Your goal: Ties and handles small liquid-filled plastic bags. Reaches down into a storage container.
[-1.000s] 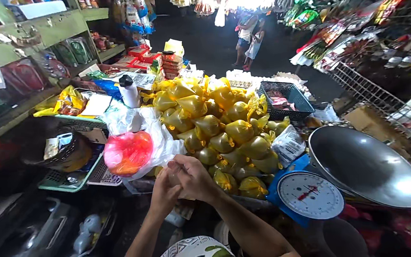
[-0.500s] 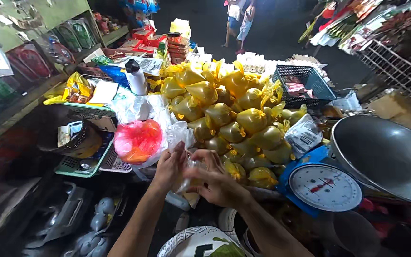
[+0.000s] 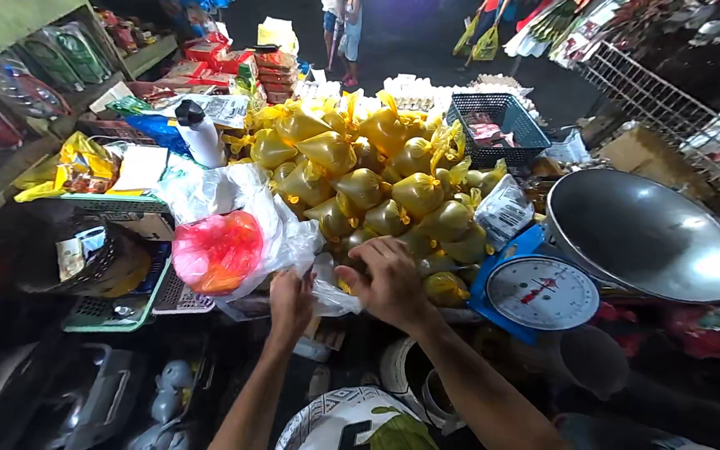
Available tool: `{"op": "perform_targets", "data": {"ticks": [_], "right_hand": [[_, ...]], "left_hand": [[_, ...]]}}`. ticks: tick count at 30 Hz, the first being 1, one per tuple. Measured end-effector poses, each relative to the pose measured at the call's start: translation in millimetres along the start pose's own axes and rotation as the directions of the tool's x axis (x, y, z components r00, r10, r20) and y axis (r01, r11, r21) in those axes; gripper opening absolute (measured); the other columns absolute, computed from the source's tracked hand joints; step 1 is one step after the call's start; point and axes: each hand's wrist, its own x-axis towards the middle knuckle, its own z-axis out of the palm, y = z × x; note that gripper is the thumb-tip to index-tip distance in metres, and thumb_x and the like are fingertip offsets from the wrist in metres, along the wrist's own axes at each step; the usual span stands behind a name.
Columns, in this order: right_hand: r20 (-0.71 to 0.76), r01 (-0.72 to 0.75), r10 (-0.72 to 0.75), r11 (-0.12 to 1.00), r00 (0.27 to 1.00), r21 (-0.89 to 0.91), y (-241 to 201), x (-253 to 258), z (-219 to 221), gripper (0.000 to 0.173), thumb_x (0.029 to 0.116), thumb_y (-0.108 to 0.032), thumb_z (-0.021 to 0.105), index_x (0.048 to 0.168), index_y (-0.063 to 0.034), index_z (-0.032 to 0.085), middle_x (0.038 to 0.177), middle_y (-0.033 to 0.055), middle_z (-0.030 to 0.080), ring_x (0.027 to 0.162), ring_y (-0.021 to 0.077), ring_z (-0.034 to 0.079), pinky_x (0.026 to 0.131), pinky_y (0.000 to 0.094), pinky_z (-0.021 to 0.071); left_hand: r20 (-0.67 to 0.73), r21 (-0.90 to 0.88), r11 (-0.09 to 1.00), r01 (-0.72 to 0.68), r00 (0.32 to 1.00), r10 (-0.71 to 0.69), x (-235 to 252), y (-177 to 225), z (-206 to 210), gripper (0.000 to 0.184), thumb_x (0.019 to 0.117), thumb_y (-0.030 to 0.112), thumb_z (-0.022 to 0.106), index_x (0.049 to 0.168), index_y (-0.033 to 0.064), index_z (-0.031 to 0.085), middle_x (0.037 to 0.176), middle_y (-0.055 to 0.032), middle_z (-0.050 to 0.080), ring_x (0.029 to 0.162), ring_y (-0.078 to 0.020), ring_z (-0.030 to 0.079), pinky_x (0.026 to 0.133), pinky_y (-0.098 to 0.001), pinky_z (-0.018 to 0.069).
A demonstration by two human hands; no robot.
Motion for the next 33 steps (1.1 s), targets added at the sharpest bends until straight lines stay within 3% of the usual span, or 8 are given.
{"op": "perform_targets", "data": {"ticks": [3,7,10,13,18,24,27,33], "right_hand": [[0.141,-0.005,0.003,1.000,0.990,0.018,-34,-18,32,0.076,0.1033,-0.069,0.026,0.121,-0.0087,0.070,0.106,0.0104,0.074,0.098,0.0255,0.072,0.089,0.0482,0.0571],[0.151,0.016,-0.107,0.864,0.983,0.502,-5,-1,43,0.040,0.1042,-0.038,0.057,0.136,-0.0132,0.061,0.103,0.0047,0.074,0.087,0.0168,0.073,0.078,0.0434,0.0624],[0.203,-0.041,-0.074,0.858,0.976,0.512,30,23,36,0.024,0.0991,-0.022,0.066,0.122,-0.0157,0.069,0.090,0.0068,0.073,0.080,0.0213,0.070,0.073,0.0505,0.0591],[0.320,0.115,-0.232,0.931,0.919,0.345,38,20,21,0.028,0.0965,-0.023,0.065,0.123,-0.0156,0.070,0.097,0.0082,0.075,0.089,0.0250,0.073,0.079,0.0548,0.0596],[0.228,0.328,-0.566,0.710,0.793,0.623,1,9,-59,0.019,0.1014,-0.025,0.063,0.099,-0.0129,0.077,0.086,-0.0047,0.073,0.081,0.0028,0.068,0.074,0.0261,0.0583],[0.086,-0.089,0.030,0.538,0.996,0.838,8,-22,38,0.015,0.0946,-0.005,0.063,0.107,-0.0025,0.070,0.092,0.0035,0.072,0.082,0.0074,0.068,0.075,0.0300,0.0603],[-0.009,-0.182,0.213,0.857,0.977,0.483,-16,-20,46,0.022,0.0969,-0.018,0.058,0.083,-0.0094,0.073,0.073,0.0021,0.068,0.070,0.0143,0.066,0.066,0.0406,0.0554],[0.223,0.534,-0.561,0.828,0.797,0.172,-10,-11,-4,0.029,0.0965,-0.033,0.054,0.080,-0.0118,0.066,0.065,0.0073,0.064,0.061,0.0284,0.068,0.052,0.0524,0.0525]], "left_hand": [[-0.069,0.038,0.986,-0.163,0.984,0.165,-7,10,7,0.024,0.0973,0.017,0.055,0.102,0.0023,0.074,0.093,-0.0098,0.074,0.098,-0.0229,0.070,0.110,-0.0487,0.0435],[-0.016,-0.503,0.858,-0.101,0.994,0.108,11,6,-2,0.039,0.1091,0.029,0.044,0.089,0.0078,0.070,0.077,-0.0011,0.069,0.074,-0.0119,0.067,0.073,-0.0367,0.0594],[0.000,-0.093,0.939,-0.331,0.943,0.332,5,12,-4,0.020,0.0974,0.019,0.055,0.099,0.0116,0.074,0.113,-0.0079,0.064,0.112,-0.0254,0.057,0.099,-0.0521,0.0467],[0.279,0.224,0.906,-0.359,0.914,0.293,-14,26,-36,0.027,0.0974,0.032,0.053,0.110,0.0209,0.074,0.108,-0.0048,0.070,0.105,-0.0254,0.066,0.089,-0.0545,0.0514],[0.257,-0.685,0.702,-0.197,0.836,0.485,-43,55,-86,0.024,0.1056,0.032,0.055,0.106,0.0119,0.068,0.094,0.0061,0.070,0.088,-0.0013,0.066,0.083,-0.0260,0.0589],[0.323,-0.923,0.204,0.327,0.945,-0.054,-24,29,-17,0.045,0.1089,0.046,0.038,0.100,0.0103,0.065,0.076,-0.0046,0.067,0.064,-0.0123,0.063,0.059,-0.0280,0.0549],[0.233,-0.873,0.422,0.244,0.969,-0.079,-26,21,-11,0.048,0.1125,0.030,0.032,0.092,0.0001,0.065,0.072,-0.0085,0.065,0.061,-0.0160,0.062,0.059,-0.0311,0.0555],[0.252,-0.144,0.982,-0.123,0.955,0.157,-55,45,-89,0.021,0.0879,0.030,0.075,0.083,0.0102,0.072,0.074,-0.0006,0.070,0.070,-0.0123,0.068,0.068,-0.0406,0.0585]]}}
